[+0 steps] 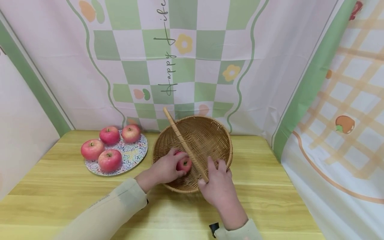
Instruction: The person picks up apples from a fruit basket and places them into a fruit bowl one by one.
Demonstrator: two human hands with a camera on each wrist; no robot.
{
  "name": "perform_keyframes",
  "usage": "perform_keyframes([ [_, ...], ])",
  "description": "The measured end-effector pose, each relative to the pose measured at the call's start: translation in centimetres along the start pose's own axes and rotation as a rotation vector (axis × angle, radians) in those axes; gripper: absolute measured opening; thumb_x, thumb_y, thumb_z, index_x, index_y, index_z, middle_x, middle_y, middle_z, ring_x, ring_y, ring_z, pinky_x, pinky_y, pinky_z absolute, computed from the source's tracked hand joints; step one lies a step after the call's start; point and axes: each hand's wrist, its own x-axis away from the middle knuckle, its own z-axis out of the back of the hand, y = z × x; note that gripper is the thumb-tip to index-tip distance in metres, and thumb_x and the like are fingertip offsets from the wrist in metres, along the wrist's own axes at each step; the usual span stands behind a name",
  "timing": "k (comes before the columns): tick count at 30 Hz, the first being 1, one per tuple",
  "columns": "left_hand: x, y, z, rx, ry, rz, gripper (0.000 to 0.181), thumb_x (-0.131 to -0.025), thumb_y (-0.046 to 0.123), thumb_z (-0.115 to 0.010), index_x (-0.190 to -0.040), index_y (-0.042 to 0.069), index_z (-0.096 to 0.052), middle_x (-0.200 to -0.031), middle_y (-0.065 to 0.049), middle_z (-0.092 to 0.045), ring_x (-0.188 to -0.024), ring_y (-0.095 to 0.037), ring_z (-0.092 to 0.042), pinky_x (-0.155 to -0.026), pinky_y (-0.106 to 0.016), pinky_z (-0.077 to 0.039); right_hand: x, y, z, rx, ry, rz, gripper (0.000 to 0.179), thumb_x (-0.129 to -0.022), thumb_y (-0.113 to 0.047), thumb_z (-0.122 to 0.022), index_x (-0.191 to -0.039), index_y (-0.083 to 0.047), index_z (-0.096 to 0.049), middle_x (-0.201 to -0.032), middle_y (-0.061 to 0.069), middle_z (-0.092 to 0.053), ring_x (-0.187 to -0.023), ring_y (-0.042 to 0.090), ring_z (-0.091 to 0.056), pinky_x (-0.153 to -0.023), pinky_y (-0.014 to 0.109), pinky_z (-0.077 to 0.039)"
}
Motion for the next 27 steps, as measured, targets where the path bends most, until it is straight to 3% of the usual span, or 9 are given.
perform_keyframes([
  [6,-0.18,-0.30,-0.26,-0.038,0.074,-0.057,0.047,-0.090,0.028,-0.076,-0.132,0.017,-0.058,-0.133,-0.017,-0.050,-0.095,-0.029,-0.065,-0.084,-0.038,-0.054,-0.03,0.11,-0.15,0.006,0.003,-0.005,0.075,-0.087,-0.019,-0.062,-0.154,0.000,-0.032,-0.145,0.035,-0.027,-0.117,0.062,-0.042,-0.093,0.069,-0.040],
  [14,-0.01,-0.02,-0.11,-0.077,0.017,-0.056,0.054,-0.088,0.024,-0.078,-0.138,0.022,-0.060,-0.135,-0.015,-0.048,-0.091,-0.027,-0.063,-0.079,-0.036,-0.054,-0.01,0.20,-0.19,-0.005,-0.003,0.000,0.075,-0.088,-0.019,-0.061,-0.154,0.001,-0.032,-0.146,0.035,-0.026,-0.117,0.063,-0.041,-0.092,0.069,-0.040],
  [20,-0.03,-0.13,-0.45,-0.102,0.003,-0.120,0.062,-0.081,0.019,-0.084,-0.138,0.022,-0.059,-0.129,-0.008,-0.048,-0.100,-0.024,-0.059,-0.083,-0.033,-0.051,0.02,0.14,-0.13,-0.008,-0.005,-0.001,0.074,-0.088,-0.018,-0.061,-0.153,0.001,-0.032,-0.146,0.035,-0.026,-0.119,0.062,-0.041,-0.093,0.069,-0.040],
  [23,-0.03,-0.24,-0.48,-0.071,0.034,-0.142,0.056,-0.082,0.018,-0.081,-0.135,0.021,-0.063,-0.123,-0.006,-0.050,-0.099,-0.020,-0.058,-0.083,-0.031,-0.051,0.03,0.09,-0.12,-0.009,-0.003,0.001,0.074,-0.087,-0.018,-0.061,-0.153,0.001,-0.032,-0.147,0.035,-0.026,-0.119,0.062,-0.041,-0.093,0.068,-0.040],
  [27,-0.11,-0.37,-0.34,0.051,0.059,-0.149,0.051,-0.082,0.019,-0.080,-0.131,0.020,-0.067,-0.123,-0.005,-0.052,-0.101,-0.018,-0.058,-0.085,-0.028,-0.050,0.02,0.09,-0.05,-0.019,0.007,0.004,0.075,-0.086,-0.017,-0.062,-0.153,0.001,-0.033,-0.147,0.034,-0.025,-0.119,0.061,-0.042,-0.093,0.068,-0.040],
])
